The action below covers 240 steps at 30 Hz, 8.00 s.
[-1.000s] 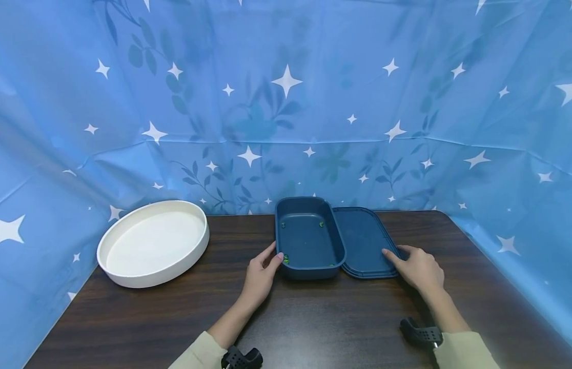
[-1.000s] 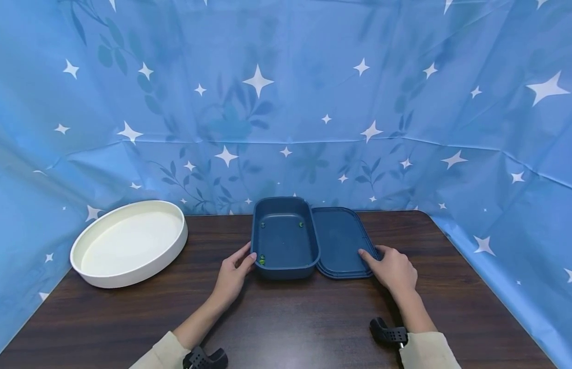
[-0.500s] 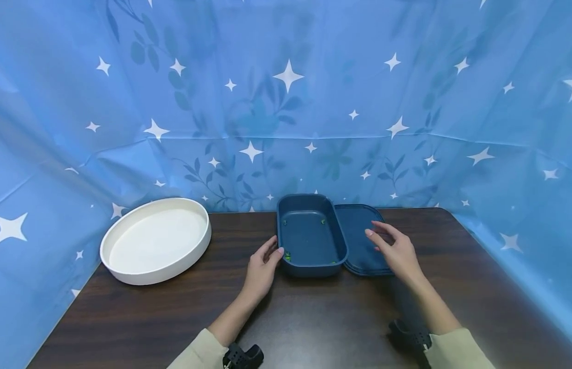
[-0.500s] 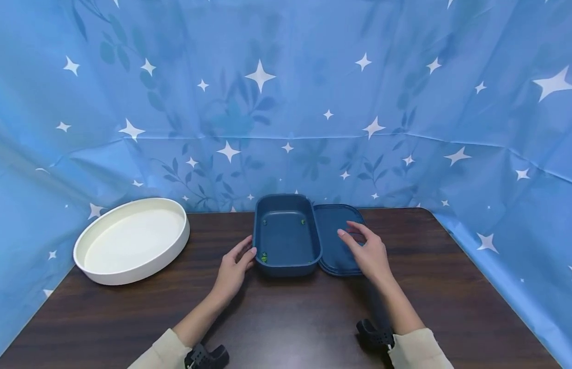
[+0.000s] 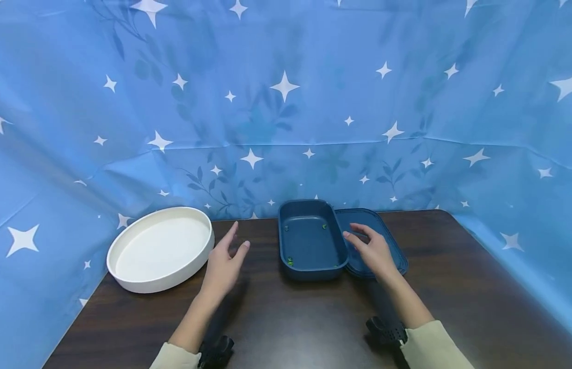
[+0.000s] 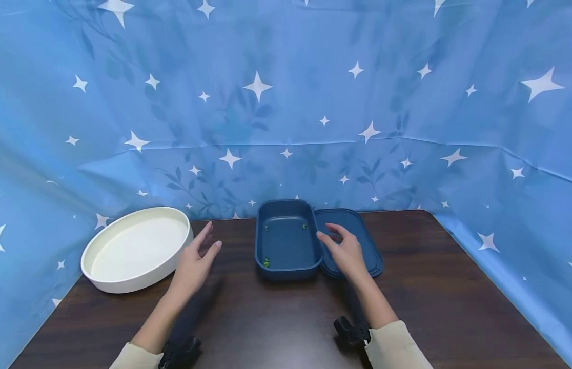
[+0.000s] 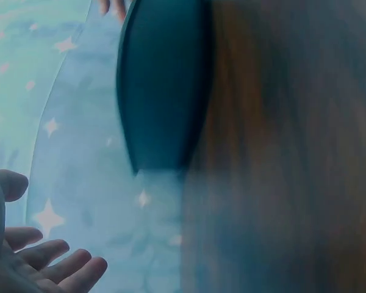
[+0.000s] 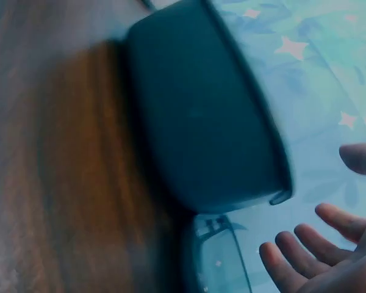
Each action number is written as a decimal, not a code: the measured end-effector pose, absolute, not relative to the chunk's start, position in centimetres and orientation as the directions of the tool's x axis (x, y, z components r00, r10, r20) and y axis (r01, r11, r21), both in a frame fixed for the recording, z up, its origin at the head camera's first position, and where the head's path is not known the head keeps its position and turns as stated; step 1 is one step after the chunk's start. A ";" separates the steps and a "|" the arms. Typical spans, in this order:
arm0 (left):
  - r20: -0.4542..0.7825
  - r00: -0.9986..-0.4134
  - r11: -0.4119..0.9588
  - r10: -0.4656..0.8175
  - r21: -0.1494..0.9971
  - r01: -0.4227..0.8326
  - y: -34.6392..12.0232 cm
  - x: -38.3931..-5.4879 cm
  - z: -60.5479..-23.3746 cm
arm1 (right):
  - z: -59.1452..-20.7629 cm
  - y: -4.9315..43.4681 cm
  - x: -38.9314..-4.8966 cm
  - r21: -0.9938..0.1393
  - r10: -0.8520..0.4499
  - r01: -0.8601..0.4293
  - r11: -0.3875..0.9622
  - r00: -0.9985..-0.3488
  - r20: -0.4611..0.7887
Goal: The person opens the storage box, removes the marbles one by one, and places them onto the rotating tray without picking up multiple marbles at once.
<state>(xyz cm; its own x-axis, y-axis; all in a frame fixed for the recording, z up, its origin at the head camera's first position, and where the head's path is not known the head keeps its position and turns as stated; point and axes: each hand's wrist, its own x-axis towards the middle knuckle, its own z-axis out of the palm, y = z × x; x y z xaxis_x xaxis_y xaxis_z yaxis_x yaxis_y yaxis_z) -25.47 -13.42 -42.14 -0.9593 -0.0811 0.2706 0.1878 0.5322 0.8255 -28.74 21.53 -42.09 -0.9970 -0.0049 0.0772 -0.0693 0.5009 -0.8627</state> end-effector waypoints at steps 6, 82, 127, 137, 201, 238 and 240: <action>0.349 -0.925 0.611 -0.148 0.768 0.192 -17.5 -25.4 -40.3 | -43.7 20.7 -28.3 -0.860 0.011 -0.072 0.505 -0.996 0.090; -0.085 -0.864 0.349 -0.496 0.892 -0.288 -30.8 -26.9 -45.1 | -43.6 19.2 -27.8 -0.890 0.220 -0.022 0.456 -0.966 0.136; -0.093 -0.924 0.447 -0.371 0.854 -0.266 -22.2 -27.8 -45.0 | -44.6 18.8 -27.8 -0.886 0.258 -0.042 0.461 -0.949 0.180; -0.076 -0.933 0.489 -0.351 0.835 -0.252 -21.1 -27.7 -44.7 | -44.6 18.8 -27.8 -0.885 0.267 -0.039 0.463 -0.946 0.182; 0.077 -0.891 0.120 -0.447 0.992 0.026 -22.2 -28.4 -48.0 | -37.3 15.9 -33.8 -0.803 -0.425 -0.236 0.548 -0.905 -0.025; 0.067 -0.874 0.180 -0.481 0.983 -0.023 -22.2 -28.9 -48.1 | -40.6 11.7 -41.8 -0.580 -0.459 -0.278 0.766 -0.868 -0.191; 0.066 -0.874 0.180 -0.481 0.983 -0.025 -22.2 -29.0 -48.2 | -40.9 11.5 -41.9 -0.570 -0.456 -0.280 0.772 -0.869 -0.191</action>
